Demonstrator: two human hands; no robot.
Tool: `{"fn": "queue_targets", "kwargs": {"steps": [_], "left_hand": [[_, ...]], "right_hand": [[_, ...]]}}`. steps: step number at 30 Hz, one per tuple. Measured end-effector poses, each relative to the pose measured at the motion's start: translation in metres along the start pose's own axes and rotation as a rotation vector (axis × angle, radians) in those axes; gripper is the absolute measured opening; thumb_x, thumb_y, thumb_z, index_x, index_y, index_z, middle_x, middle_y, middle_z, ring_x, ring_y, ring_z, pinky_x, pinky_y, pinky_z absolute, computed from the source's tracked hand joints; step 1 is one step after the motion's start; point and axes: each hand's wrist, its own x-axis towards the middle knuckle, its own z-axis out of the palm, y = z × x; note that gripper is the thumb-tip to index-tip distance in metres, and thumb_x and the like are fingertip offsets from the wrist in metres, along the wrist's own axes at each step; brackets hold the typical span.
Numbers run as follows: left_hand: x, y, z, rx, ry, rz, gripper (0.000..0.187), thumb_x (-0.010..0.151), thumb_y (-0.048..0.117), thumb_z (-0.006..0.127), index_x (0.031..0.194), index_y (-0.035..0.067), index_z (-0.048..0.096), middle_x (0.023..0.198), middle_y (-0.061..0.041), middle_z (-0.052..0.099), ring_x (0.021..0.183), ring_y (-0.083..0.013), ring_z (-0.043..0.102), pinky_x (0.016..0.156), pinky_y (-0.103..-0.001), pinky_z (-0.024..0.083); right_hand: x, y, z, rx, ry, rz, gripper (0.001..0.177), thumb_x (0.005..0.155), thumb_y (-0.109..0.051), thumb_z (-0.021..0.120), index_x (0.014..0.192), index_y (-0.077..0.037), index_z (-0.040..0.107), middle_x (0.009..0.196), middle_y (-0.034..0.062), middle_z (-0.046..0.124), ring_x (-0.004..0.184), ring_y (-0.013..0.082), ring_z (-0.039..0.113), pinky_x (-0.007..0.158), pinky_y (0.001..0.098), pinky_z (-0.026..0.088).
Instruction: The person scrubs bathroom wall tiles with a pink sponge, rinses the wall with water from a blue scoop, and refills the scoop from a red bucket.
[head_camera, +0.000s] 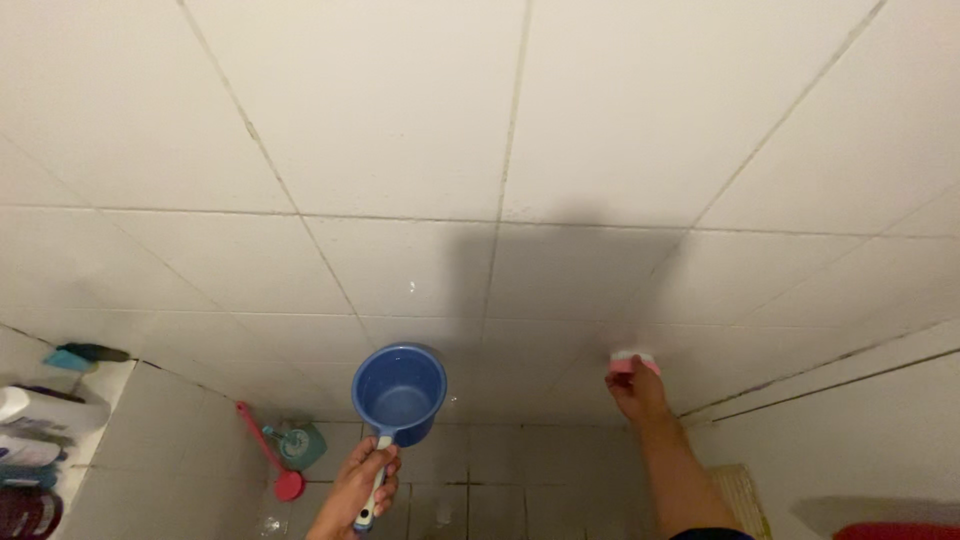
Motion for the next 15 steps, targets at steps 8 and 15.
{"fn": "queue_targets", "kwargs": {"steps": [8, 15], "left_hand": [[-0.020, 0.025, -0.012, 0.019, 0.043, -0.013, 0.016, 0.095, 0.015, 0.061, 0.095, 0.008, 0.047, 0.073, -0.006, 0.050, 0.042, -0.0111, 0.041, 0.034, -0.027, 0.033], [-0.020, 0.030, -0.037, 0.021, 0.054, -0.002, 0.016, 0.095, 0.014, 0.061, 0.095, 0.008, 0.046, 0.074, -0.006, 0.051, 0.042, -0.0117, 0.040, 0.034, -0.029, 0.033]], "right_hand": [[-0.001, 0.125, 0.066, 0.137, -0.058, 0.210, 0.019, 0.106, -0.022, 0.052, 0.110, -0.003, 0.053, 0.095, 0.0131, 0.058, 0.079, 0.0255, 0.055, 0.069, 0.0421, 0.051], [-0.017, 0.220, 0.122, 0.104, -0.125, 0.328, 0.023, 0.106, -0.017, 0.052, 0.116, 0.003, 0.054, 0.101, 0.0170, 0.058, 0.084, 0.0269, 0.058, 0.073, 0.0407, 0.055]]}}
